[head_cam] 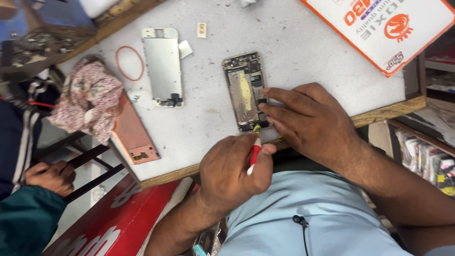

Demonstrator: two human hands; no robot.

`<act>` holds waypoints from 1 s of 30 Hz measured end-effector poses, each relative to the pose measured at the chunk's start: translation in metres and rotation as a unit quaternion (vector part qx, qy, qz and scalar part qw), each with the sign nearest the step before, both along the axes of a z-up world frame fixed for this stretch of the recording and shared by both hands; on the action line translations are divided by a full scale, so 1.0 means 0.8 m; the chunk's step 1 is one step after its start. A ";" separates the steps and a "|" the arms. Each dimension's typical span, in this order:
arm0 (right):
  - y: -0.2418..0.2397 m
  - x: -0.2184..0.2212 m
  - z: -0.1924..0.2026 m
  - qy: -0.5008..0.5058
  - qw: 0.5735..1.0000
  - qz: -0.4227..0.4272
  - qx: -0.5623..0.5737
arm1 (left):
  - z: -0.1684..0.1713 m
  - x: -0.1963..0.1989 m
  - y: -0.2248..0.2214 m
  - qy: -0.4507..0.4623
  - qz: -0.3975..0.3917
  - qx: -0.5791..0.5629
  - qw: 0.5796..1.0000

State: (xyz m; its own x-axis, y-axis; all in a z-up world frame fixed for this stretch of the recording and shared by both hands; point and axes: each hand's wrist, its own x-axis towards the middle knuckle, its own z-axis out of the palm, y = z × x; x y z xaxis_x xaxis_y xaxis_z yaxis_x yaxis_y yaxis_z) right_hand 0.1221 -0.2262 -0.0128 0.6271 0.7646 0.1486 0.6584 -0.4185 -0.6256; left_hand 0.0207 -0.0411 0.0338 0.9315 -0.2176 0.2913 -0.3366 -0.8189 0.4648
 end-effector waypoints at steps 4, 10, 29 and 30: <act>0.001 0.002 0.002 0.001 1.000 0.000 0.002 | 0.006 0.001 0.004 0.022 -0.043 -0.043 0.998; 0.003 -0.002 0.000 0.003 1.000 -0.015 0.016 | 0.010 0.004 0.006 0.033 0.003 -0.011 0.999; -0.002 0.000 -0.003 0.012 1.000 -0.012 0.004 | 0.018 0.012 0.005 0.032 -0.018 -0.004 0.999; -0.003 -0.002 -0.004 0.009 1.000 -0.015 0.007 | 0.016 0.012 0.004 0.015 -0.020 0.013 1.000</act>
